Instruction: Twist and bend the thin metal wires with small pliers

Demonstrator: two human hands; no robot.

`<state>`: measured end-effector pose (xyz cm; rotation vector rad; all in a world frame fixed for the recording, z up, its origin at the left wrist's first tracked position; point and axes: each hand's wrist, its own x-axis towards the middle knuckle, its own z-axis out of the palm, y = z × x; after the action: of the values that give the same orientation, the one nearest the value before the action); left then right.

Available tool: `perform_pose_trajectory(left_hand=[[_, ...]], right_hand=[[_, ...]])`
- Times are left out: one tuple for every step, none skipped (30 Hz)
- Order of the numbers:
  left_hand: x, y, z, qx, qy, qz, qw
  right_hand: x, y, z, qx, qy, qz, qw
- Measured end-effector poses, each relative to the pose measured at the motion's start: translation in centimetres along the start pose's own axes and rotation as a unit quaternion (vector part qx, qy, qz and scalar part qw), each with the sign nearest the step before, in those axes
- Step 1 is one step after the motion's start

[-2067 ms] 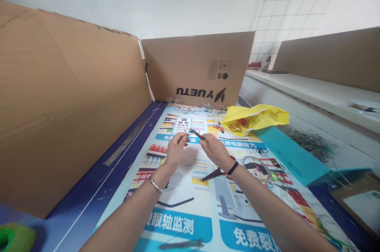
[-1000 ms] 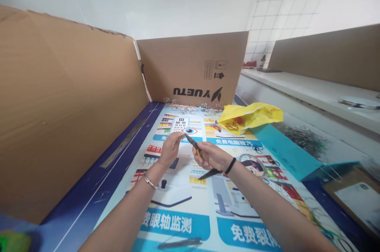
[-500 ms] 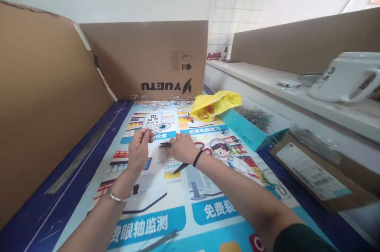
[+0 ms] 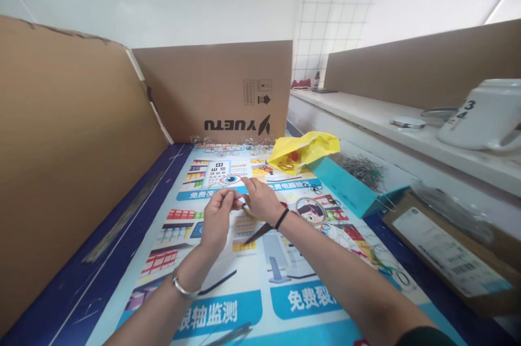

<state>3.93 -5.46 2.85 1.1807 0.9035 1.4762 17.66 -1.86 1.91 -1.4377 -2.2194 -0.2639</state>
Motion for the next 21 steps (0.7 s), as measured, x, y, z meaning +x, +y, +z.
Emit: perform_pose_trajectory(left_hand=[[-0.4, 0.1, 0.4, -0.012, -0.009, -0.012, 1.000], [-0.7, 0.3, 0.7, -0.025, -0.018, -0.022, 0.999], [-1.1, 0.4, 1.1, -0.035, -0.029, -0.031, 0.998], [-1.4, 0.7, 1.4, -0.044, -0.039, -0.036, 0.998], [-1.8, 0.9, 1.7, -0.049, -0.050, -0.037, 0.997], [-2.0, 1.2, 1.9, -0.048, -0.062, -0.036, 0.996], [-2.3, 1.4, 2.1, -0.041, -0.073, -0.031, 0.996], [-2.4, 1.7, 2.2, -0.026, -0.081, -0.024, 0.996], [-2.5, 1.9, 2.2, -0.008, -0.082, -0.015, 0.997], [-2.5, 2.1, 2.1, 0.011, -0.074, -0.004, 0.997], [-2.4, 2.2, 2.0, 0.028, -0.060, 0.006, 0.998], [-2.2, 2.2, 1.8, 0.040, -0.040, 0.014, 0.998], [-1.9, 2.2, 1.6, 0.046, -0.014, 0.022, 0.999], [-1.6, 2.1, 1.3, 0.046, 0.008, 0.025, 0.999], [-1.2, 2.0, 1.1, 0.040, 0.029, 0.025, 0.998], [-0.9, 1.8, 0.9, 0.028, 0.039, 0.019, 0.999], [-0.5, 1.7, 0.8, 0.013, 0.035, 0.006, 0.999], [-0.3, 1.6, 0.6, -0.002, 0.029, -0.004, 1.000], [-0.1, 1.6, 0.5, -0.017, 0.023, -0.012, 1.000], [0.1, 1.6, 0.4, -0.031, 0.022, -0.015, 0.999], [0.1, 1.6, 0.4, -0.041, 0.023, -0.017, 0.999]], right_hand=[[-0.1, 0.1, 0.2, -0.006, 0.014, -0.019, 1.000], [-0.2, 0.2, 0.4, -0.009, 0.028, -0.034, 0.999], [-0.3, 0.4, 0.6, -0.007, 0.042, -0.047, 0.998], [-0.4, 0.6, 0.8, -0.001, 0.056, -0.060, 0.997], [-0.4, 0.8, 0.9, 0.011, 0.068, -0.074, 0.995], [-0.4, 0.9, 1.0, 0.029, 0.079, -0.091, 0.992], [-0.4, 0.9, 1.0, 0.054, 0.088, -0.108, 0.989], [-0.3, 0.9, 0.8, 0.087, 0.096, -0.124, 0.984], [-0.1, 0.9, 0.6, 0.128, 0.101, -0.131, 0.978], [0.1, 0.8, 0.3, 0.174, 0.103, -0.128, 0.971], [0.4, 0.6, -0.2, 0.223, 0.099, -0.111, 0.963], [0.7, 0.5, -0.8, 0.274, 0.087, -0.080, 0.954], [1.1, 0.3, -1.4, 0.322, 0.068, -0.039, 0.944], [1.5, 0.3, -2.1, 0.374, 0.040, 0.013, 0.926], [1.8, 0.2, -2.8, 0.435, 0.007, 0.061, 0.898], [2.0, 0.2, -3.4, 0.493, -0.024, 0.091, 0.865], [2.1, 0.3, -4.0, 0.539, -0.047, 0.113, 0.834], [2.2, 0.3, -4.5, 0.573, -0.069, 0.128, 0.807], [2.1, 0.4, -5.0, 0.595, -0.085, 0.139, 0.787], [1.9, 0.5, -5.3, 0.609, -0.097, 0.148, 0.774], [1.6, 0.6, -5.6, 0.615, -0.105, 0.156, 0.766]])
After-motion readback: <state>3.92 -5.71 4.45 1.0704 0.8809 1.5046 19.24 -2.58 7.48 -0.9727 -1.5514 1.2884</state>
